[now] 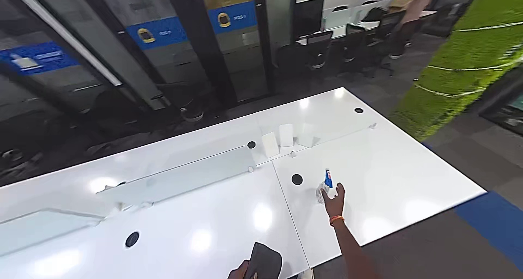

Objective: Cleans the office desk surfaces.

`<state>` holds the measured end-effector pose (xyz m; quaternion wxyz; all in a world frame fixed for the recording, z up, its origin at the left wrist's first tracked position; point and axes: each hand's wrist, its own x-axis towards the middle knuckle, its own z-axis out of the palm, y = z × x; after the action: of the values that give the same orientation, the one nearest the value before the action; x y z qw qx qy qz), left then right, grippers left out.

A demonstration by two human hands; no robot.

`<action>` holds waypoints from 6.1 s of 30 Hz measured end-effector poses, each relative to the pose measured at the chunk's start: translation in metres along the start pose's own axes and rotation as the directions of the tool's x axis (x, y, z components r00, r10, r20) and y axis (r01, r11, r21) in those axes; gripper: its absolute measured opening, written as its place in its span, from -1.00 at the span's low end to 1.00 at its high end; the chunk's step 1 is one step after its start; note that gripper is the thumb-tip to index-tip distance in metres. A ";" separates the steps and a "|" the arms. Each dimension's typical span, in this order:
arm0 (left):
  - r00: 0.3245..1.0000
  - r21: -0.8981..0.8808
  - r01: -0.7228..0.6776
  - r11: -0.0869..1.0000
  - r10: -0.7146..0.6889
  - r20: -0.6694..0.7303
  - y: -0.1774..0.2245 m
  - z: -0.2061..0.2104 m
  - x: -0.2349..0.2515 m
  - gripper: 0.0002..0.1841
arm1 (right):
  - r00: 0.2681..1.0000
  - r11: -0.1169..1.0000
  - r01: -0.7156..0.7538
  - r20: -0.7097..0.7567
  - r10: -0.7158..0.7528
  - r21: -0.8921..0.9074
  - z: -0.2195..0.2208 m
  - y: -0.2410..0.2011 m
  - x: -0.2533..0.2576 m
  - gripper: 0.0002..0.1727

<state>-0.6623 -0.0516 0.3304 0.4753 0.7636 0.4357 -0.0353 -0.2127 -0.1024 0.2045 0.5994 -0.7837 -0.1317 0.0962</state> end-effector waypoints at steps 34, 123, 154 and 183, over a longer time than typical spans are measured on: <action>0.597 -0.552 0.214 0.806 -0.556 -0.579 -0.269 0.060 -0.350 -0.20 | 0.234 0.923 0.198 0.898 -0.371 0.330 0.158 -0.134 -0.508 -0.64; 0.343 -0.386 0.371 0.844 -0.511 -0.788 -0.740 -0.434 -0.425 -0.64 | 0.512 0.988 0.045 0.846 -0.149 0.147 0.568 -0.221 -0.864 -0.83; 0.472 -0.246 0.346 0.905 -0.395 -0.788 -0.644 -0.317 -0.405 -0.67 | 0.711 0.981 -0.087 0.700 -0.061 0.175 0.374 -0.126 -0.708 -0.72; 0.907 0.018 0.044 0.999 -0.032 -0.421 -0.593 -0.309 -0.354 -0.59 | 0.925 0.983 0.173 0.352 -0.142 -0.061 0.392 -0.092 -0.605 0.27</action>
<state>-1.4064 0.0580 0.2527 0.3592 0.7510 0.5420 0.1149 -0.9152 0.0839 0.1856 0.5364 -0.7677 -0.3020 0.1782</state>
